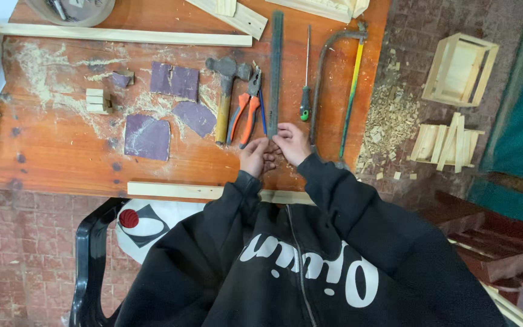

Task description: The person measures and marks a long wooden plank on a workbench using a metal ruler and a blue pencil. They repeatedly align the ruler at different positions along the plank and draw straight lines to indicate cut points.

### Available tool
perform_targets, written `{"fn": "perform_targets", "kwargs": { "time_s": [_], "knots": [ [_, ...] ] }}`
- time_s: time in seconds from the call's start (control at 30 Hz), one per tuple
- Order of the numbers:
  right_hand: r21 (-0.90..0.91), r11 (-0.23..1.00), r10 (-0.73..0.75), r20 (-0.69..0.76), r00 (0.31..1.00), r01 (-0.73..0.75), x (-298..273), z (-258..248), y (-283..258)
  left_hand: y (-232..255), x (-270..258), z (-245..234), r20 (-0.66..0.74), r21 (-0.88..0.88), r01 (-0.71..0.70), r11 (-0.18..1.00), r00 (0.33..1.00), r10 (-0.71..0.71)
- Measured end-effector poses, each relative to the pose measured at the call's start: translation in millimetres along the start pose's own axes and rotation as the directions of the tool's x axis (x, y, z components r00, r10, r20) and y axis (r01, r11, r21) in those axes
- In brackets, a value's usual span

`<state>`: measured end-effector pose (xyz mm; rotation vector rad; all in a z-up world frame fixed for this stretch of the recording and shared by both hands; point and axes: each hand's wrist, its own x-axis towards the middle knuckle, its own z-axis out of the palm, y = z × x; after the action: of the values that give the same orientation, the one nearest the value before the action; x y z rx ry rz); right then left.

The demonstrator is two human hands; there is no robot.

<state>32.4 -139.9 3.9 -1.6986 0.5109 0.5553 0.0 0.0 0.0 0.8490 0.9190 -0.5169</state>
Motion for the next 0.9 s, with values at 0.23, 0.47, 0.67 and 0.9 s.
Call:
{"fn": "perform_targets", "kwargs": {
  "time_s": [0.23, 0.47, 0.67, 0.9],
  "knots": [
    [0.289, 0.957, 0.004, -0.058, 0.998, 0.012, -17.2, 4.5, -12.6, 21.9, -5.4, -1.5, 0.052, 0.175, -0.164, 0.971, 0.986, 0.157],
    [0.344, 0.939, -0.003, -0.045, 0.999, 0.019, -41.9, -16.9, 8.7, 53.6, -3.5, 2.7, 0.439, 0.897, -0.322, -0.305, 0.732, 0.521],
    [0.273, 0.960, -0.055, -0.018, 0.998, 0.058, -46.4, -21.6, 23.5, 17.8, 59.7, 18.6, 0.384, 0.893, -0.180, -0.412, 0.784, 0.488],
    [0.290, 0.950, -0.113, -0.027, 0.993, 0.116, -58.2, -25.1, 12.2, 54.0, 23.7, 26.6, 0.326, 0.934, -0.267, -0.238, 0.908, 0.262]
  ]
}}
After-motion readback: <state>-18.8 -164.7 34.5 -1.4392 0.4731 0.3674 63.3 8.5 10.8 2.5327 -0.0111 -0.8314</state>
